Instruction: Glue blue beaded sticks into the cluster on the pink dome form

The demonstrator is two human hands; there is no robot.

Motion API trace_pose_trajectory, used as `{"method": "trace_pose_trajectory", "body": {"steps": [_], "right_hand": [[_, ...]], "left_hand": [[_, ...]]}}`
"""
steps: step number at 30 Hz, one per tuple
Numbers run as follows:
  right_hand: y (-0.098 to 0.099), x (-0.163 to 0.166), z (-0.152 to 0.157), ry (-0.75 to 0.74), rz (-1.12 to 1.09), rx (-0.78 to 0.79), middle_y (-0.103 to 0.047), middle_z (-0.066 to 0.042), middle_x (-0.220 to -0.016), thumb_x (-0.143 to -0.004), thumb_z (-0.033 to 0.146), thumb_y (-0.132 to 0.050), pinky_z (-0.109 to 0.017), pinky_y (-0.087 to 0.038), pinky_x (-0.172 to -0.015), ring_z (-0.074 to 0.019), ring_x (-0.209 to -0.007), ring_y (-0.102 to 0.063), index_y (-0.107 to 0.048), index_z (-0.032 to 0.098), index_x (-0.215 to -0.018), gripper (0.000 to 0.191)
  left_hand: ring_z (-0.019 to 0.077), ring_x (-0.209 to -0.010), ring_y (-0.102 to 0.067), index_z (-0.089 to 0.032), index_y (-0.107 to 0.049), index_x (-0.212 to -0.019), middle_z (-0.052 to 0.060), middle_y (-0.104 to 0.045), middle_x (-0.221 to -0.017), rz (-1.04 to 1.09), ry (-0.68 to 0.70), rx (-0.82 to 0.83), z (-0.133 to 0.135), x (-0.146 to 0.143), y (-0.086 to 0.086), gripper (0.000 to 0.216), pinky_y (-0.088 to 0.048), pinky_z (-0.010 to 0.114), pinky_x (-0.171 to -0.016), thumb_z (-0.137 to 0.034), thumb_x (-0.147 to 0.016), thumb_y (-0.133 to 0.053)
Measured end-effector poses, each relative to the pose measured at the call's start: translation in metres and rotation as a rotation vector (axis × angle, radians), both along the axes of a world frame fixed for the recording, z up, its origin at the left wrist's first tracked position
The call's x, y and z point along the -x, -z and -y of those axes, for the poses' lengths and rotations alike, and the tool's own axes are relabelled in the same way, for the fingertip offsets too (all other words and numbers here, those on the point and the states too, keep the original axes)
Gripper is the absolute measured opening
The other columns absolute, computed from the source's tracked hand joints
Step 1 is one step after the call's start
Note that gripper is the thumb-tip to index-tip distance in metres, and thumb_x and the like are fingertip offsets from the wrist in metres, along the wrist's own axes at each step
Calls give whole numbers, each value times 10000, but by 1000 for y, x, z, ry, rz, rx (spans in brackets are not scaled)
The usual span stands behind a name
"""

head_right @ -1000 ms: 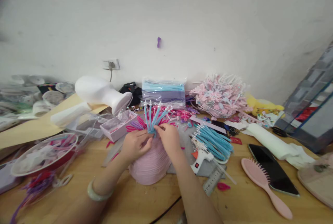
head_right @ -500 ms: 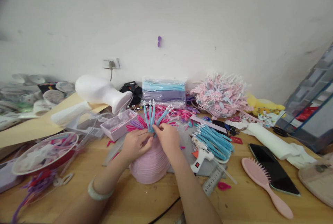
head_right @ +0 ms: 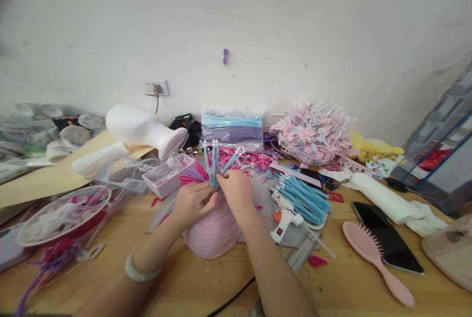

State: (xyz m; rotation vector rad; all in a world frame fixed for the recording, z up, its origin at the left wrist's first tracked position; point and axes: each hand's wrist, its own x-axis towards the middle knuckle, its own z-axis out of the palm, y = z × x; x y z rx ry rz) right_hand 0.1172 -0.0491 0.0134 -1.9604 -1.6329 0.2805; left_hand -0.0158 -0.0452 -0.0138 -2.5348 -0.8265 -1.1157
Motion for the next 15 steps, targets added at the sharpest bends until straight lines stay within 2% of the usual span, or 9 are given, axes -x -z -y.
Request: {"method": "trace_pose_trajectory", "body": {"steps": [9, 15], "right_hand": [[-4, -1, 11, -21, -29, -31, -648, -18, -644, -800, 393, -517, -228, -242, -509, -119, -575, -510, -639, 191, -630, 291], [-3, -2, 17, -35, -37, -56, -628, -10, -596, -813, 418, -509, -231, -238, -499, -115, -541, -492, -623, 183, -619, 324]], "left_hand": [[114, -501, -516, -167, -613, -629, 6, -593, -549, 4, -4, -20, 0, -1, 0, 274, -326, 236, -483, -255, -799, -417], [100, -477, -485, -171, -623, -665, -3, -572, -538, 50, -70, -24, 0, 1, -2, 231, -317, 228, -481, -236, -780, -433]]}}
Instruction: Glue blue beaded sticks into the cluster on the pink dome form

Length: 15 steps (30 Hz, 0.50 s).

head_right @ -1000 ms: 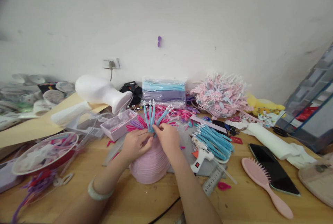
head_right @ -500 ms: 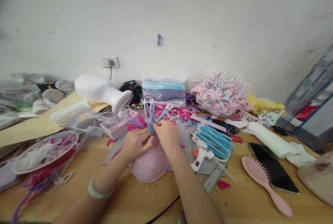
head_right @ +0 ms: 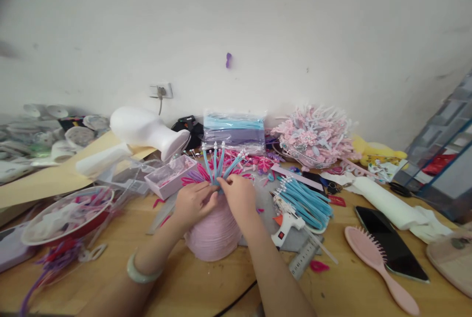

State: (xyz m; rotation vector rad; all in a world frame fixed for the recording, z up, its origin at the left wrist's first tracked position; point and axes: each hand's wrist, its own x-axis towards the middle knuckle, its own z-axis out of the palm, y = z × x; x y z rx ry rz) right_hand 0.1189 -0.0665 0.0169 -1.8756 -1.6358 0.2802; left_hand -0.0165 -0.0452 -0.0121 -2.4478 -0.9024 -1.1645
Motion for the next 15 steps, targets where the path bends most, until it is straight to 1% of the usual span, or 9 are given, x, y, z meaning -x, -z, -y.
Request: {"method": "trace_pose_trajectory", "body": {"steps": [6, 10, 12, 14, 15], "right_hand": [[3, -1, 0, 3, -29, -41, -610, -2, -582, -815, 455, -487, -234, -245, -499, -113, -529, -473, -616, 190, -622, 353], [0, -6, 10, -1, -28, -66, -586, 3, -551, -820, 476, -456, -231, -252, -493, -111, -520, -463, -587, 187, -584, 395], [-2, -18, 20, -17, -36, -90, -573, 7, -538, -823, 478, -439, -227, -271, -499, -110, -517, -465, -576, 188, -576, 405], [0, -38, 35, -8, -66, -119, -579, 11, -556, -812, 481, -448, -223, -293, -503, -110, -519, -475, -588, 194, -617, 375], [3, -50, 44, 39, -70, -151, -564, 15, -542, -784, 500, -480, -223, -300, -499, -111, -509, -468, -569, 195, -602, 367]], "left_hand": [[102, -480, -489, -180, -639, -702, -7, -566, -540, 7, -29, 32, 0, 2, 1, 236, -325, 225, -492, -237, -792, -429], [102, -490, -501, -176, -640, -713, -4, -575, -555, 25, -9, 15, -1, 5, 1, 238, -339, 222, -503, -229, -803, -425], [104, -496, -510, -174, -637, -708, -2, -584, -562, 38, 10, -4, -1, 6, 0, 248, -343, 222, -506, -214, -808, -414], [106, -485, -503, -173, -635, -688, 0, -577, -544, 55, 15, -25, -1, 8, -2, 273, -341, 223, -502, -204, -814, -395], [106, -476, -497, -172, -635, -681, 1, -572, -534, 63, 16, -34, 0, 9, -2, 286, -338, 224, -497, -201, -817, -385]]}}
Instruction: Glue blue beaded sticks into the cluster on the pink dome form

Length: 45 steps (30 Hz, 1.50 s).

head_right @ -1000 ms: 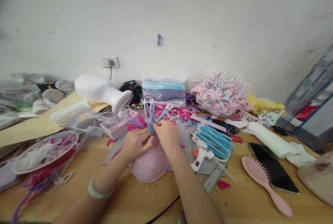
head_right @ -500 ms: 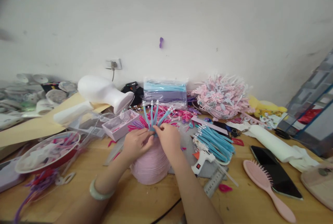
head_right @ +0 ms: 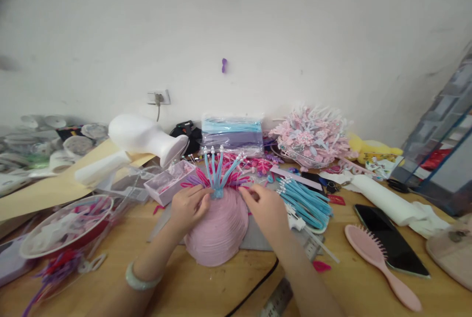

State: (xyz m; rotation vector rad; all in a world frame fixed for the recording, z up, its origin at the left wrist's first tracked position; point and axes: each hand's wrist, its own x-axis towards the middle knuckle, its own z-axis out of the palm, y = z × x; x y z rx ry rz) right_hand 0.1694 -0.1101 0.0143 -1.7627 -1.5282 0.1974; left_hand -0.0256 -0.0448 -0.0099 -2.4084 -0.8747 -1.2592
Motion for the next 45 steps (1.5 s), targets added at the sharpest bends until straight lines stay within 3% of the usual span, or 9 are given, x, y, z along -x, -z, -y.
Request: {"method": "trace_pose_trajectory", "body": {"steps": [7, 11, 14, 20, 23, 27, 35, 41, 45], "right_hand": [[53, -75, 76, 350, -91, -154, -449, 22, -464, -725, 575, -464, -235, -354, -450, -133, -458, -442, -451, 216, -531, 408], [83, -77, 99, 268, -140, -126, -520, 1, -514, -770, 526, -437, -242, -400, -467, -147, -477, -494, -517, 215, -596, 365], [88, -71, 100, 218, -90, -153, -486, 15, -503, -790, 513, -425, -236, -393, -478, -136, -478, -482, -484, 216, -587, 365], [51, -93, 67, 244, 92, -31, -590, -9, -587, -800, 502, -414, -244, -401, -529, -153, -556, -549, -554, 206, -666, 354], [30, -115, 47, 292, 306, 173, -661, -63, -802, -762, 369, -502, -264, -416, -600, -192, -725, -609, -612, 194, -743, 207], [24, -127, 33, 306, 507, 510, -674, -115, -757, -720, 201, -523, -302, -400, -584, -238, -708, -631, -638, 188, -709, 116], [-4, -131, 33, 287, 567, 602, -682, -136, -781, -787, 238, -475, -310, -382, -638, -258, -809, -627, -663, 175, -653, 239], [-34, -131, 43, 479, 412, 349, -663, -89, -754, -834, 284, -385, -283, -343, -572, -211, -690, -588, -638, 203, -793, 269], [-38, -104, 44, 489, 38, -81, -605, -35, -661, -867, 386, -296, -259, -340, -530, -157, -551, -506, -583, 204, -865, 339]], "left_hand": [[114, -512, -529, -167, -636, -669, 19, -617, -572, 121, 21, 30, -2, 9, 6, 353, -374, 237, -520, -168, -834, -323], [122, -522, -543, -167, -604, -596, 24, -605, -545, 344, -25, 150, -5, 12, 16, 409, -399, 248, -539, -186, -840, -276], [129, -540, -538, -167, -578, -567, 26, -605, -558, 575, -85, 292, -8, 13, 23, 404, -405, 254, -549, -203, -835, -277], [136, -472, -449, -171, -556, -520, 13, -500, -467, 822, -182, 505, -20, 16, 32, 367, -361, 260, -485, -255, -790, -324], [121, -423, -374, -183, -525, -491, -12, -414, -418, 932, -193, 563, -25, 17, 32, 351, -302, 244, -426, -261, -773, -331], [113, -418, -344, -185, -518, -476, -27, -366, -408, 1020, -174, 646, -25, 17, 30, 364, -277, 241, -425, -279, -777, -336], [114, -424, -354, -178, -527, -469, -28, -366, -402, 1049, -148, 659, -26, 17, 29, 362, -300, 250, -439, -248, -771, -340], [105, -408, -358, -190, -508, -476, -41, -343, -385, 1061, -98, 621, -22, 15, 23, 366, -316, 226, -415, -230, -789, -324], [98, -403, -372, -188, -498, -471, -30, -386, -397, 1048, -90, 583, -18, 13, 20, 401, -327, 224, -416, -248, -817, -303]]}}
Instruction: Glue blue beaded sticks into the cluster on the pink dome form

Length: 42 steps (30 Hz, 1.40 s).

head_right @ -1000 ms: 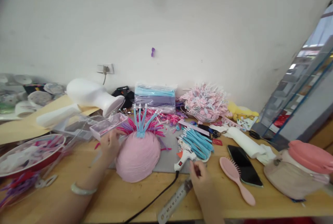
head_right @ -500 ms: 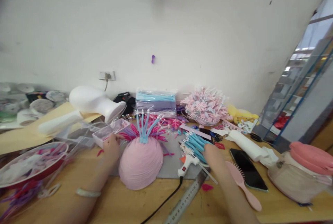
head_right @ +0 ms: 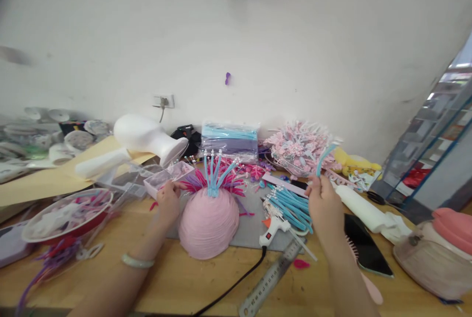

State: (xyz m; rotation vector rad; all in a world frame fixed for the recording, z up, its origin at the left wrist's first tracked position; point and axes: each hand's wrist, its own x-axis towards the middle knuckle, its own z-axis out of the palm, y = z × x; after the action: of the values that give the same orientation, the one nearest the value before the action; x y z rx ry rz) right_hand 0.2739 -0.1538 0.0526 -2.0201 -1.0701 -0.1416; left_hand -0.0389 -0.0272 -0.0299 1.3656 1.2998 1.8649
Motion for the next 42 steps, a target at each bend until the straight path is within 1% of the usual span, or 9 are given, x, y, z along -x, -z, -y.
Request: {"method": "trace_pose_trajectory", "body": {"steps": [2, 6, 9, 12, 16, 21, 27, 34, 42], "right_hand": [[5, 33, -5, -207, -99, -156, -562, -13, -619, -868, 441, -275, -242, -331, -490, -133, -482, -450, -572, 192, -903, 389], [21, 117, -23, -612, -70, 0, -586, -22, -622, -869, 375, -319, -233, -325, -492, -146, -536, -499, -610, 194, -876, 342], [32, 163, -33, -765, 24, 84, -652, -45, -744, -859, 214, -336, -239, -349, -579, -167, -692, -573, -619, 206, -876, 284], [41, 182, -37, -856, 51, 110, -666, -55, -778, -874, 204, -332, -245, -355, -590, -168, -704, -587, -615, 196, -877, 283], [52, 178, -38, -864, 4, 11, -667, -51, -792, -892, 255, -348, -248, -384, -609, -161, -701, -591, -616, 188, -877, 277], [58, 159, -46, -705, 10, -224, -645, -61, -847, -880, 253, -381, -261, -413, -707, -165, -788, -576, -628, 172, -910, 262], [64, 153, -61, -651, 294, -108, -530, -87, -888, -788, 119, -398, -311, -406, -713, -194, -802, -514, -631, 174, -1038, 346], [71, 162, -66, -685, 364, -6, -473, -89, -924, -704, 6, -393, -329, -394, -758, -201, -846, -459, -616, 208, -1095, 493], [72, 162, -66, -666, 335, -5, -470, -88, -935, -703, -13, -384, -323, -397, -763, -198, -842, -457, -615, 201, -1084, 494]], "left_hand": [[101, -416, -406, -184, -519, -486, -17, -442, -419, -38, 25, -49, 3, 1, 0, 431, -346, 230, -434, -282, -839, -293], [122, -521, -532, -174, -600, -599, 21, -596, -552, -296, 207, -313, 13, 4, -3, 428, -411, 239, -509, -374, -854, -321], [127, -527, -542, -167, -622, -660, 27, -615, -574, -544, 306, -472, 23, 4, -11, 383, -415, 237, -514, -419, -832, -392], [107, -526, -521, -158, -593, -636, 16, -596, -567, -575, 308, -435, 31, -1, -17, 323, -409, 213, -525, -345, -840, -425], [86, -505, -473, -150, -568, -596, -14, -535, -525, -473, 343, -321, 32, -8, -17, 273, -377, 193, -510, -305, -809, -495], [73, -457, -420, -156, -578, -719, -43, -491, -516, 21, 244, -155, 22, -11, -16, 209, -350, 190, -467, -350, -780, -531], [58, -443, -386, -173, -511, -764, -50, -485, -570, 315, 210, -179, 10, -7, -15, 217, -328, 186, -441, -383, -814, -498], [64, -452, -387, -173, -482, -721, -54, -454, -556, 346, 220, -158, 8, -7, -11, 262, -328, 199, -441, -416, -821, -485], [67, -459, -380, -175, -456, -682, -59, -422, -523, 304, 229, -177, 12, -9, -14, 283, -323, 202, -459, -421, -818, -488]]}}
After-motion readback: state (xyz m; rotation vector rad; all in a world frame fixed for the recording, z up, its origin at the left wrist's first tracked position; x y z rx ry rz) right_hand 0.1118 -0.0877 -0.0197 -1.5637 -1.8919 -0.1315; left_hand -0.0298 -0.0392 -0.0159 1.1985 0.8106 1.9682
